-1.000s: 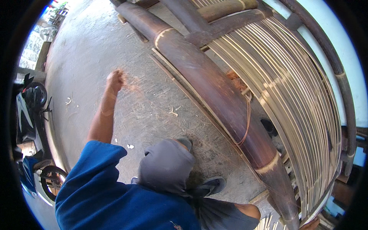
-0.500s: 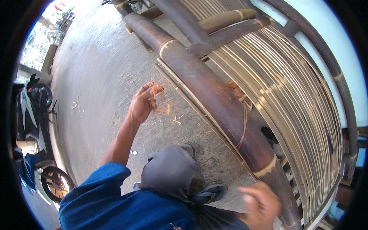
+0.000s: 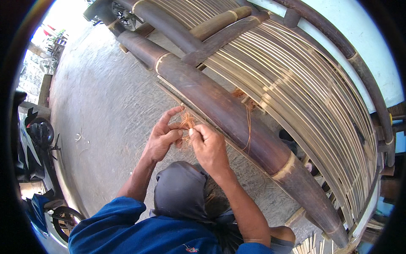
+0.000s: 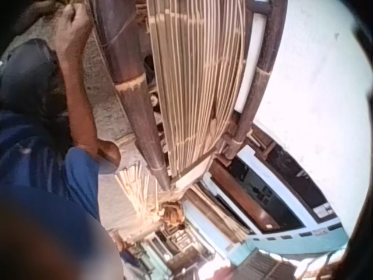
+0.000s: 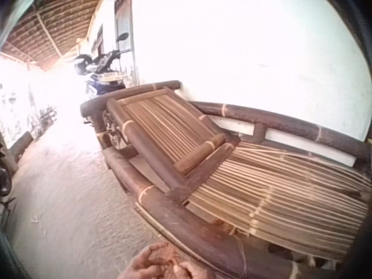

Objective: The person weaves thin bamboo strips into the frame of a bamboo chair using natural fiber twine. They tie knots to secure the strips, adjust the weave, and trim excess material while working on the chair seat.

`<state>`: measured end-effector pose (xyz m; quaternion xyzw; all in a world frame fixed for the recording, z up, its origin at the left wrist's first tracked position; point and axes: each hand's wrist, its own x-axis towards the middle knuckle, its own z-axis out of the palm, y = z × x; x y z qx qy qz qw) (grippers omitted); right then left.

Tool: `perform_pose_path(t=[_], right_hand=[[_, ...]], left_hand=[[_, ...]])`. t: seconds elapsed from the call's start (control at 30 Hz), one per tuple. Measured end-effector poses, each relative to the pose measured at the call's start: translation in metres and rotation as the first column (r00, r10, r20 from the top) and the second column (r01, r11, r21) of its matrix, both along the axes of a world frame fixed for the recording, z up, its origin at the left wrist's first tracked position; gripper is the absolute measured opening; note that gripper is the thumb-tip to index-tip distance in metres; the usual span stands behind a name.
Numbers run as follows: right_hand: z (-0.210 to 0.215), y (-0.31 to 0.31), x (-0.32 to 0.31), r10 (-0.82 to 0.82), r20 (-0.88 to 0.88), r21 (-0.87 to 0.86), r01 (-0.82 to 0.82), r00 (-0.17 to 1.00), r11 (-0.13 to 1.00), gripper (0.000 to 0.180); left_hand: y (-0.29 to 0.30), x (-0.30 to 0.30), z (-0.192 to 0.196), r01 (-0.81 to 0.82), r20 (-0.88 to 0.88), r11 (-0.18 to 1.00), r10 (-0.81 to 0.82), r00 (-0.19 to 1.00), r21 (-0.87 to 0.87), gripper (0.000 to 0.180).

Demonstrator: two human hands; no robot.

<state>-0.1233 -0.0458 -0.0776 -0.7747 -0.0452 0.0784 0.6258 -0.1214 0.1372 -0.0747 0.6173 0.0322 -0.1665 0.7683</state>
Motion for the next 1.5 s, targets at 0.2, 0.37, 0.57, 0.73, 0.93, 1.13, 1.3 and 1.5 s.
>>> perform_pose_path(t=[0.2,0.37,0.57,0.73,0.93,1.13,1.3,1.5], right_hand=[[0.015,-0.019,-0.001,-0.045,0.268,-0.065,0.065,0.962,0.996,0.017],[0.021,-0.013,-0.007,-0.166,0.145,0.115,0.15,0.975,0.982,0.017],[0.027,-0.008,-0.008,-0.201,-0.085,0.316,0.218,0.976,0.923,0.016],[0.037,-0.009,-0.008,-0.151,0.02,0.294,0.138,0.988,0.946,0.018],[0.049,-0.024,-0.006,-0.283,0.105,0.273,0.246,0.953,0.93,0.018],[0.058,-0.039,0.003,-0.42,-0.015,0.464,0.378,0.907,0.801,0.015],[0.067,-0.05,0.015,-0.481,-0.005,0.497,0.42,0.877,0.76,0.014],[0.069,-0.051,0.005,-0.587,0.27,0.267,0.526,0.763,0.807,0.01]], left_hand=[[-0.015,-0.003,0.015,0.013,0.043,0.997,-0.016,0.999,0.07,0.061],[-0.015,-0.003,0.017,-0.095,0.113,0.995,0.093,0.989,0.013,0.054],[-0.021,-0.017,0.022,-0.225,0.22,0.973,0.208,0.953,0.055,0.048],[-0.022,-0.018,0.03,-0.155,0.415,0.859,-0.072,0.907,0.488,0.023],[-0.029,-0.008,0.031,-0.193,0.375,0.977,0.146,0.916,0.091,0.016],[-0.025,-0.011,0.038,-0.178,0.11,0.983,0.182,0.977,-0.047,0.015],[-0.025,-0.014,0.041,-0.118,0.049,0.99,0.122,0.991,-0.077,0.016],[-0.024,-0.016,0.041,-0.126,0.013,0.99,0.127,0.992,-0.063,0.019]])
